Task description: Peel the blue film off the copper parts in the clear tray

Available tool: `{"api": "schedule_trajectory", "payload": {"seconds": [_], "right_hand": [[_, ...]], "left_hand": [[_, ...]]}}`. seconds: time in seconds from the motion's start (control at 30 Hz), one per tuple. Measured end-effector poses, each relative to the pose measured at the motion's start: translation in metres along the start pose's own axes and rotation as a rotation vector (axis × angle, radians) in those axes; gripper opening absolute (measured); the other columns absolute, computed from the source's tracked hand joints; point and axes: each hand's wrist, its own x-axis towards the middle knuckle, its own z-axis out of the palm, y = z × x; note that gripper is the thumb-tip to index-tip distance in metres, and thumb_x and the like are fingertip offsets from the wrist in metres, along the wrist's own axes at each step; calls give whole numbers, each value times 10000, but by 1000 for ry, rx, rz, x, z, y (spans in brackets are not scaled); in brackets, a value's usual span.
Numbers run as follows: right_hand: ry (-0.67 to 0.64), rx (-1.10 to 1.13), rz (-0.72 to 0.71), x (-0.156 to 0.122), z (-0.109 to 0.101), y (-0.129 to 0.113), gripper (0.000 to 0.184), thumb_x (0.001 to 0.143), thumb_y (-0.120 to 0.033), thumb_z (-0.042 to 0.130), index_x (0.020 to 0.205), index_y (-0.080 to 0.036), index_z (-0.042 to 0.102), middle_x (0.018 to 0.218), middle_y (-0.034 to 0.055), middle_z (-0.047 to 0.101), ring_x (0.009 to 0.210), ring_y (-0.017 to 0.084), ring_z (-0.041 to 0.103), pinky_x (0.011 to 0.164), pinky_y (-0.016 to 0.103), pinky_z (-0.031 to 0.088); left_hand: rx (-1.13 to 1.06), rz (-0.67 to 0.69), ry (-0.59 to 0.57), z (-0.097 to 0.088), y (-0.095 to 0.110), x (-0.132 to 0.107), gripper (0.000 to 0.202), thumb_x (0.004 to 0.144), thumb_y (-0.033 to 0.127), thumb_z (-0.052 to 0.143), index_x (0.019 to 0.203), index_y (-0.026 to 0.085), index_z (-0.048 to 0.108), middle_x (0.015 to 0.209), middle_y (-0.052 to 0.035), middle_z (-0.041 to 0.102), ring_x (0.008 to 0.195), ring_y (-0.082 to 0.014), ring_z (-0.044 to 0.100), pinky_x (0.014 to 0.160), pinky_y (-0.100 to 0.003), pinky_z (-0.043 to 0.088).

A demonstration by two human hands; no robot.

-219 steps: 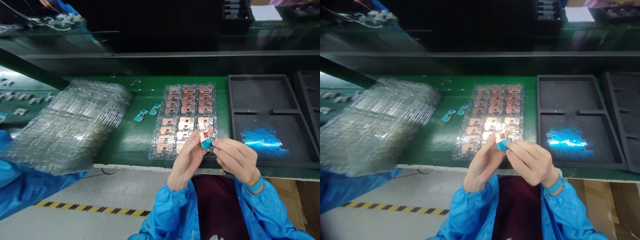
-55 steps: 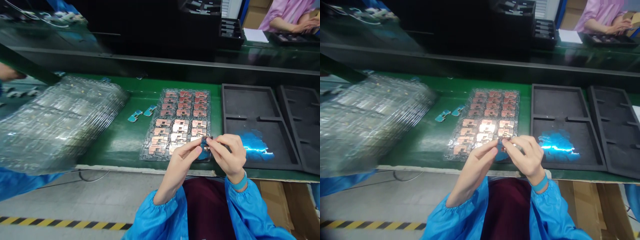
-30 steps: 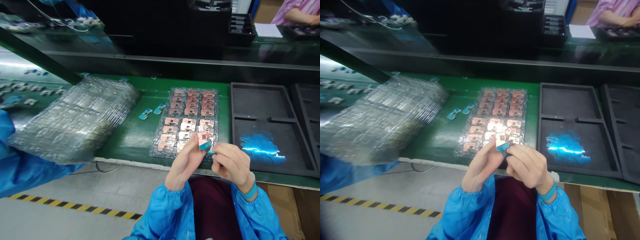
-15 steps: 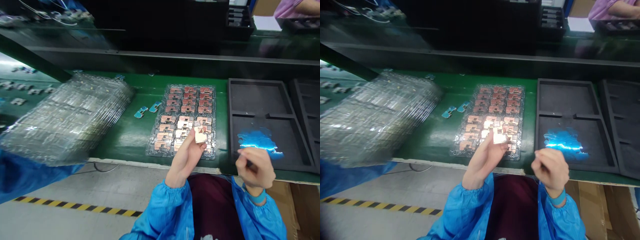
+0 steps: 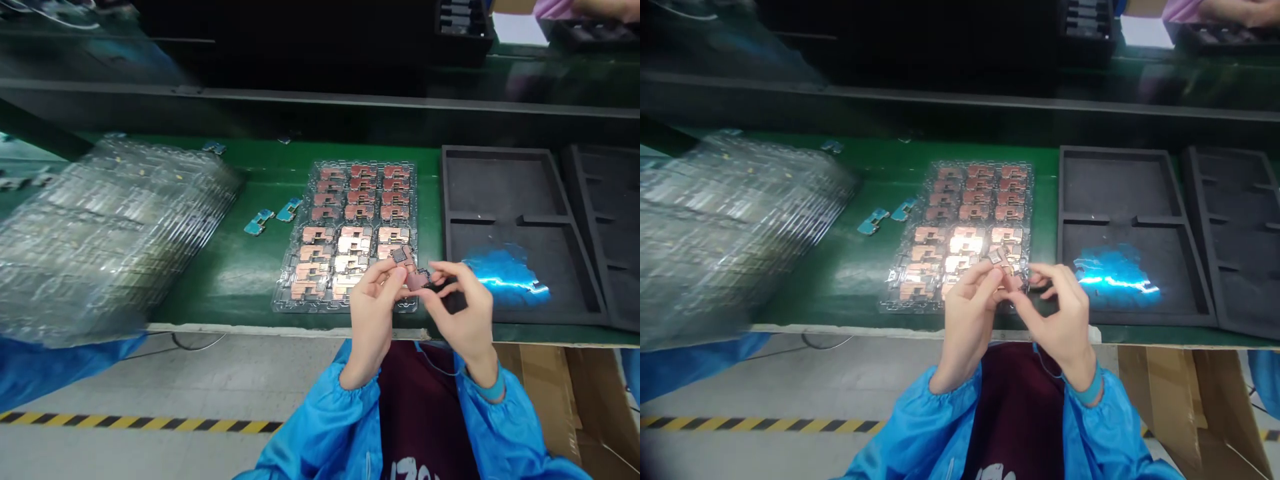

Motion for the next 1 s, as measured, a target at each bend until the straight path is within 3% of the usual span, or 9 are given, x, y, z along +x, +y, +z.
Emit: {"api": "schedule_trajectory", "payload": {"seconds": [0.07, 0.13, 0.4, 0.53, 0.6, 0.7, 0.77, 0.83, 1.0], "right_hand": [[22, 55, 62, -2, 14, -6, 112, 978, -335, 765, 1017, -239, 724, 876, 19, 698, 755, 177, 662, 622, 299, 580], [58, 122, 118, -3, 21, -7, 114, 991, -322, 746, 926, -231, 718, 863, 13, 707, 715, 156, 662, 609, 280, 578], [44, 403, 281, -3, 22, 0, 153, 1005, -342, 718, 952, -220, 795, 874, 13, 761, 681, 147, 716, 599, 236, 627], [62, 378, 366, -5, 24, 3, 242, 996, -426, 712, 934, -209, 802, 839, 29, 767, 650, 171, 705, 605, 277, 648], [55, 355, 372, -6, 25, 4, 291, 1029, -440, 665, 912, -210, 799, 833, 37, 772, 652, 177, 705, 622, 290, 648], [26, 267, 318, -4, 24, 5, 321, 1065, -420, 611, 900, -216, 796, 838, 44, 772, 718, 186, 724, 654, 289, 634], [42, 210, 265, 1, 22, 6, 219, 1027, -401, 674, 1048, -226, 804, 936, 48, 776, 804, 189, 736, 664, 277, 627], [63, 213, 235, 8, 20, 6, 255, 975, -387, 740, 1177, -237, 785, 1033, 50, 766, 855, 185, 734, 657, 262, 621], [124, 335, 277, 17, 28, 9, 185, 974, -391, 742, 957, -208, 764, 896, 18, 743, 719, 147, 692, 595, 239, 572]], "left_hand": [[25, 51, 40, 1, -4, -4, 304, 807, 364, 935, 970, 179, 756, 903, -40, 803, 820, -166, 781, 721, -259, 644], [71, 110, 66, 2, -6, -6, 301, 814, 374, 930, 975, 181, 763, 909, -50, 821, 823, -182, 798, 743, -286, 668], [204, 238, 95, 5, -8, -6, 177, 859, 297, 881, 960, 179, 796, 870, -43, 841, 699, -177, 796, 676, -295, 691], [215, 246, 44, 3, -13, -5, 301, 863, 348, 881, 1083, 164, 789, 1008, -91, 849, 848, -220, 825, 744, -328, 710], [214, 257, 28, 2, -17, -3, 383, 830, 349, 909, 1136, 162, 774, 1048, -102, 844, 913, -234, 825, 791, -342, 713], [219, 256, 42, -1, -20, 1, 421, 795, 350, 934, 1133, 158, 772, 958, -78, 832, 848, -214, 812, 745, -321, 709], [240, 214, 0, -3, -20, 2, 401, 806, 361, 923, 1122, 155, 788, 924, -68, 824, 797, -198, 796, 689, -303, 700], [268, 171, -70, -6, -18, 1, 374, 824, 357, 909, 1121, 153, 805, 907, -64, 820, 756, -185, 779, 651, -290, 690], [305, 189, -171, -13, -20, -3, 392, 885, 301, 856, 1253, 179, 800, 1052, -85, 843, 861, -197, 803, 812, -314, 699]]}}
